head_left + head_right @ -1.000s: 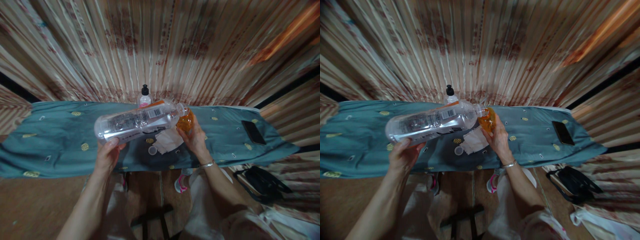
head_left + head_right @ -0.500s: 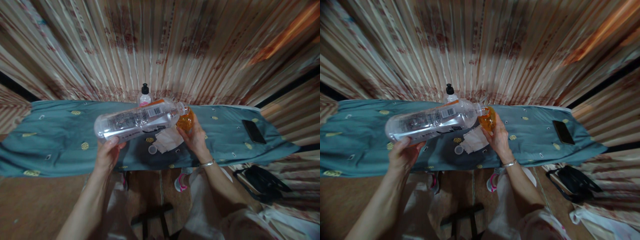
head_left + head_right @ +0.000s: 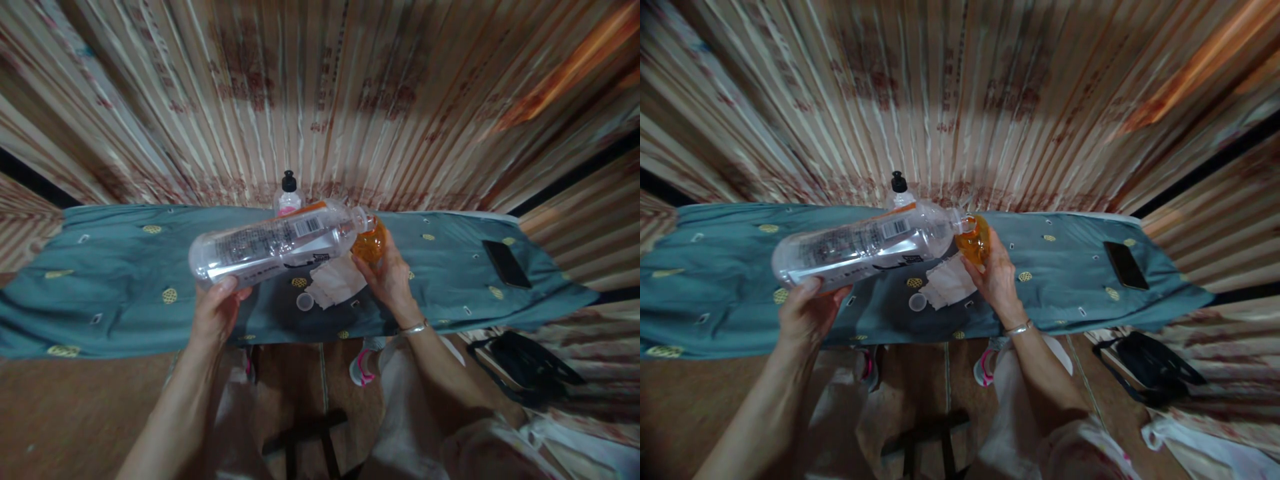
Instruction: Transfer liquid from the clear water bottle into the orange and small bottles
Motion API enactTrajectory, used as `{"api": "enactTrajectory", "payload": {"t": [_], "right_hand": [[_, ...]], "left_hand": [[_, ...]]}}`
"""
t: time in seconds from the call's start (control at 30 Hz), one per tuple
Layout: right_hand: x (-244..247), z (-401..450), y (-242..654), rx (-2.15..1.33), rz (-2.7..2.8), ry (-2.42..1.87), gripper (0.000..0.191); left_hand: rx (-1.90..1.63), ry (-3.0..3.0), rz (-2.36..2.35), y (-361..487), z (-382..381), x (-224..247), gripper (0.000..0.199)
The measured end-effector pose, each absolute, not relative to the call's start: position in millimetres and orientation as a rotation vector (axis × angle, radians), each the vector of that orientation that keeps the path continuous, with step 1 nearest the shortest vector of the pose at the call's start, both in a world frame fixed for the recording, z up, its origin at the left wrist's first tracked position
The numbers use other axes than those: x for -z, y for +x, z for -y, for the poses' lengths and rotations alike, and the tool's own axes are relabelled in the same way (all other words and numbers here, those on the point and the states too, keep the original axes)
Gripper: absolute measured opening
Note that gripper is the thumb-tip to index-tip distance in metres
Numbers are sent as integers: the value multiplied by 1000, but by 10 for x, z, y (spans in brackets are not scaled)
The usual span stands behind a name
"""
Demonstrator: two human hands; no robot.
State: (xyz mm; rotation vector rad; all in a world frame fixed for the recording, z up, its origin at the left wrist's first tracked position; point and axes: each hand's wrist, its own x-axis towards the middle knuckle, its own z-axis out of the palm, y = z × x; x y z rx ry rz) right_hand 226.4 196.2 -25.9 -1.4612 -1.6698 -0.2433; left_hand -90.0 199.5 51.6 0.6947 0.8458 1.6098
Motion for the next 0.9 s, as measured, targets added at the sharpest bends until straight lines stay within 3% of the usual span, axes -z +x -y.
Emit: {"api": "enactTrajectory", "payload": {"t": [0.9], "right_hand": [[267, -1995, 2273, 217, 1673, -1429, 89]], "left_hand": [[-1606, 738, -892, -866, -1989, -557, 68]]}}
